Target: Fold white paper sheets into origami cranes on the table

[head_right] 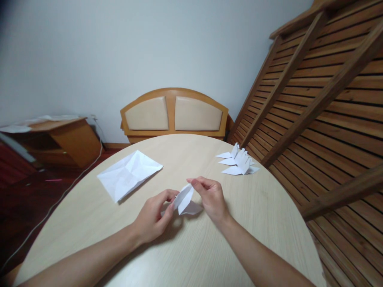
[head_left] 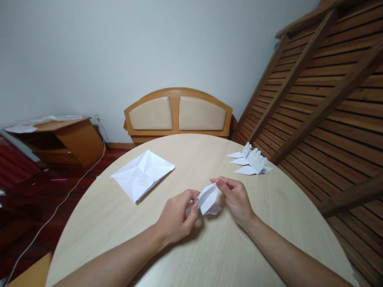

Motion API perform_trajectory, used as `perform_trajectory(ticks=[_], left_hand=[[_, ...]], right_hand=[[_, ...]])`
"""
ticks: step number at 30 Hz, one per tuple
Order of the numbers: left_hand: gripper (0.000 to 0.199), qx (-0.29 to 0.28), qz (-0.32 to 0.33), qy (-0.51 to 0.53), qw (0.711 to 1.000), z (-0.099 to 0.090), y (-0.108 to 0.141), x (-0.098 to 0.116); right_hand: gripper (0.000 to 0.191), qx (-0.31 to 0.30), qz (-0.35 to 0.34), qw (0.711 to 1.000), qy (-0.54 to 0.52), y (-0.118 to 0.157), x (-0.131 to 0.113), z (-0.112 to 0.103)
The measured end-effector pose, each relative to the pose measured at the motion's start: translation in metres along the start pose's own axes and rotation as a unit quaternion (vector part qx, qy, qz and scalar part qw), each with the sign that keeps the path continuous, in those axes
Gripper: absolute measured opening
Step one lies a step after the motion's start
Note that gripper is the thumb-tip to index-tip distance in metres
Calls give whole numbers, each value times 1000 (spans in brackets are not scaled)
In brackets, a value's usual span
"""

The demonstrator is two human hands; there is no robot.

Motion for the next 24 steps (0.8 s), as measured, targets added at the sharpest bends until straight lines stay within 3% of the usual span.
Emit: perform_trajectory(ticks=[5, 8, 16, 21, 24], left_hand=[[17, 60, -56, 59, 995, -6, -3, -9], [21, 101, -92, 114, 984, -12, -3, -16], [21, 150, -90, 171, 970, -15, -3, -22], [21, 157, -64, 157, 973, -17, -1, -15], [18, 155, -55, 165, 972, -17, 0, -12]], right_hand=[[60, -69, 20, 996, -61, 10, 3, 20], [47, -101, -12, 995, -8, 17, -3, 30], [12, -200, -22, 975, 91, 25, -11, 46], [12, -225, -21, 968, 113, 27, -7, 49], [19, -200, -27, 969, 143, 24, -5, 46]])
Point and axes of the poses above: each hand's wrist, its own y-axis away from the middle knuckle, its own z-axis out of the palm, x = y × z, the point moved 7 cm from there along -y, towards the middle knuckle, and after that the axes turned 4 degrees about -z, right-handed, at the moved point
